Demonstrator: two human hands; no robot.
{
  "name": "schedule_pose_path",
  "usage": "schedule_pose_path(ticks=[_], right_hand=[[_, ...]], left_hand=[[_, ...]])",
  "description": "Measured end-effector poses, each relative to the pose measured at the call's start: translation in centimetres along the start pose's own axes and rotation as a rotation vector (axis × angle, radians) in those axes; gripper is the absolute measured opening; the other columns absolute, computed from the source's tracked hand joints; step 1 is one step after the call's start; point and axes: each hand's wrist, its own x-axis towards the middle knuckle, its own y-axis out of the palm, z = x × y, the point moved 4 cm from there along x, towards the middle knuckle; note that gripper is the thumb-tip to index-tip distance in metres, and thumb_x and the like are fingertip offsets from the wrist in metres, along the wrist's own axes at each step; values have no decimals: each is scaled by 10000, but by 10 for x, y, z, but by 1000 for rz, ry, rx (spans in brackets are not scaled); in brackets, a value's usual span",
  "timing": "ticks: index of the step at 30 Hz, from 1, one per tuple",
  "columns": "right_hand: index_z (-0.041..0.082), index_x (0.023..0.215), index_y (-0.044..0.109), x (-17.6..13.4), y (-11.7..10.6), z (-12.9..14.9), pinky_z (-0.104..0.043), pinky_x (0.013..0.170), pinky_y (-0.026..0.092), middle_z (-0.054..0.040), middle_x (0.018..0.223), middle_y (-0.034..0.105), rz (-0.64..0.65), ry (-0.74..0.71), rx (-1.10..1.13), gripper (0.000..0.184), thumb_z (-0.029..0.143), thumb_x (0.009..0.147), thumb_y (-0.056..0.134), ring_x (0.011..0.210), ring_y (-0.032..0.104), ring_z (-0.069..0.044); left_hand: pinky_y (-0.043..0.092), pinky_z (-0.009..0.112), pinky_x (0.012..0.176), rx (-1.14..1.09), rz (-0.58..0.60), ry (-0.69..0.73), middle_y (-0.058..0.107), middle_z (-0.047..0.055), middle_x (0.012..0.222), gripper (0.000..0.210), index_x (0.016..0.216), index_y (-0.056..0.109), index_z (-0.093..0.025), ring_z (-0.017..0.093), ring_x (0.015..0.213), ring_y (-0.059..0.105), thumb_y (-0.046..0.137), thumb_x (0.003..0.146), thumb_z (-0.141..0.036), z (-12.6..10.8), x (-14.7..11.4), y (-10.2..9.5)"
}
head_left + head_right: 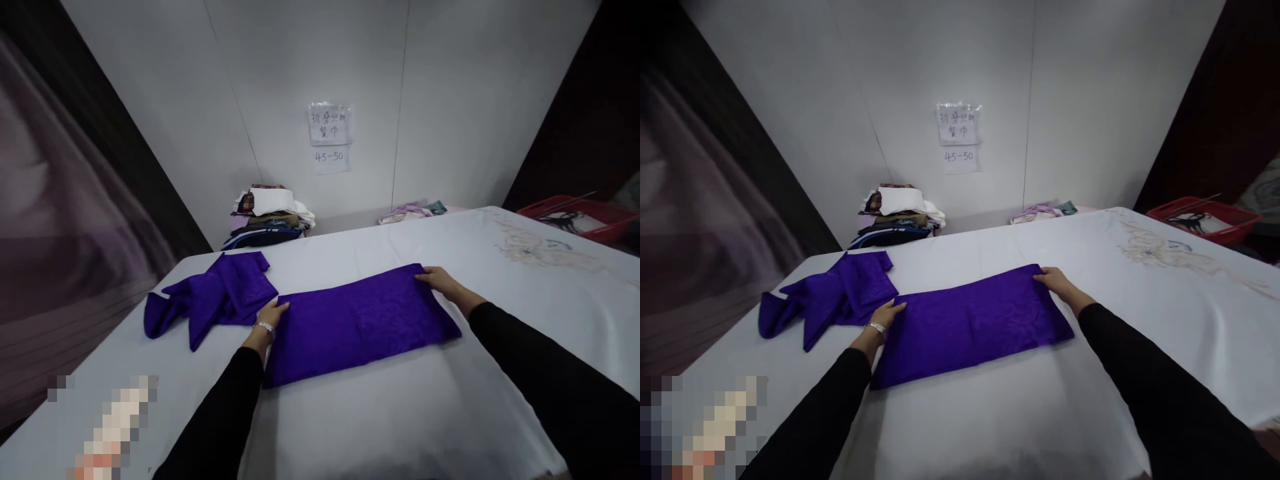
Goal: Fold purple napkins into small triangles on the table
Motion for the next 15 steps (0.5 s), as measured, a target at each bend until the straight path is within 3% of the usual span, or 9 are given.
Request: schedule_pose_path(ticks=[7,15], right_hand=[[128,720,652,31,20,-16,-229,532,420,-20,615,644,-74,-29,-228,126,206,695,557,578,585,-154],[158,783,658,27,18,-16,-249,556,391,-45,688,651,-166,-88,-506,164,255,717,543,630,593,-183]], left_hand=[[462,268,614,199,-181,72,637,20,615,122,626,606,-159,195,691,610,603,639,-280,10,12,-2],[444,273,668,341,-197,138,680,50,755,195,776,644,-165,206,758,619,582,687,-327,7,11,2]])
